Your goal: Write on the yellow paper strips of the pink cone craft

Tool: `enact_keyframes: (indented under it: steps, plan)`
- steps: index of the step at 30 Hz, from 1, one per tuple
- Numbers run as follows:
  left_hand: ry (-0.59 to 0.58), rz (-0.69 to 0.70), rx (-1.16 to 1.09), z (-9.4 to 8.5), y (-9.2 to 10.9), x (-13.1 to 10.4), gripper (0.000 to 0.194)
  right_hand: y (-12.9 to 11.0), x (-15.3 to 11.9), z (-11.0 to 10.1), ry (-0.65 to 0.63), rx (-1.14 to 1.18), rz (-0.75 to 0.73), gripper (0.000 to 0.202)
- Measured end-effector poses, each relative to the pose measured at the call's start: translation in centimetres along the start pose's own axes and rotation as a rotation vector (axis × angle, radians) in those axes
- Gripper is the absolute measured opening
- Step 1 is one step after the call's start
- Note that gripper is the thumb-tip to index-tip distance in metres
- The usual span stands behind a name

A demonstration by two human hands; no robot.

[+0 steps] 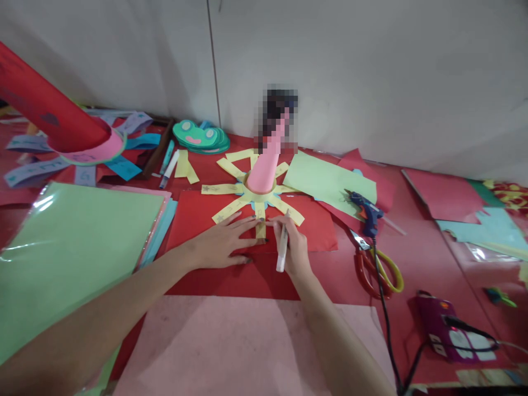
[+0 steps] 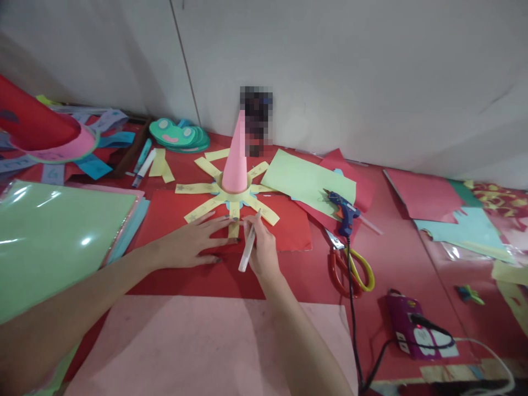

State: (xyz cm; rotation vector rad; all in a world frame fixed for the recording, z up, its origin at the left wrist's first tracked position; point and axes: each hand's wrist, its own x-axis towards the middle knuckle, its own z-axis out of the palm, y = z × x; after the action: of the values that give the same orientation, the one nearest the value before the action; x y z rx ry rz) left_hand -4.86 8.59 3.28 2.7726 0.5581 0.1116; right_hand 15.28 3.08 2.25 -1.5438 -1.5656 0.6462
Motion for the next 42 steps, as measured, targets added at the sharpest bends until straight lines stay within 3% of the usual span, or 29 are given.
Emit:
enact_keyframes:
  steps: [7, 14, 19, 22, 27, 42]
  plan:
    - [-0.028, 0.013, -0.047, 0.0, -0.4, -0.3, 0.050, -0.1, 0.0, 0.1, 0.011, 0.030, 0.009, 0.018]
    - [-0.079, -0.015, -0.056, -0.1, -0.2, -0.2, 0.050, -0.9, -0.1, 0.2, 0.136, 0.232, 0.076, 0.031]
    - [-0.083, -0.023, -0.055, 0.0, -0.2, -0.1, 0.050, -0.6, 0.1, 0.3, 0.045, 0.282, 0.153, 0.037]
    - [-0.090, -0.025, -0.063, 0.1, -0.3, -0.1, 0.050, -0.3, 0.2, 0.5, 0.059, 0.333, 0.197, 0.031]
    - [-0.076, -0.029, -0.088, 0.0, -0.2, -0.2, 0.050, -0.1, 0.2, 0.8, 0.106, 0.337, 0.192, 0.041]
    - [-0.102, -0.035, -0.067, -0.3, -0.1, -0.1, 0.049, -0.1, 0.3, 0.9, -0.009, 0.311, 0.194, 0.039]
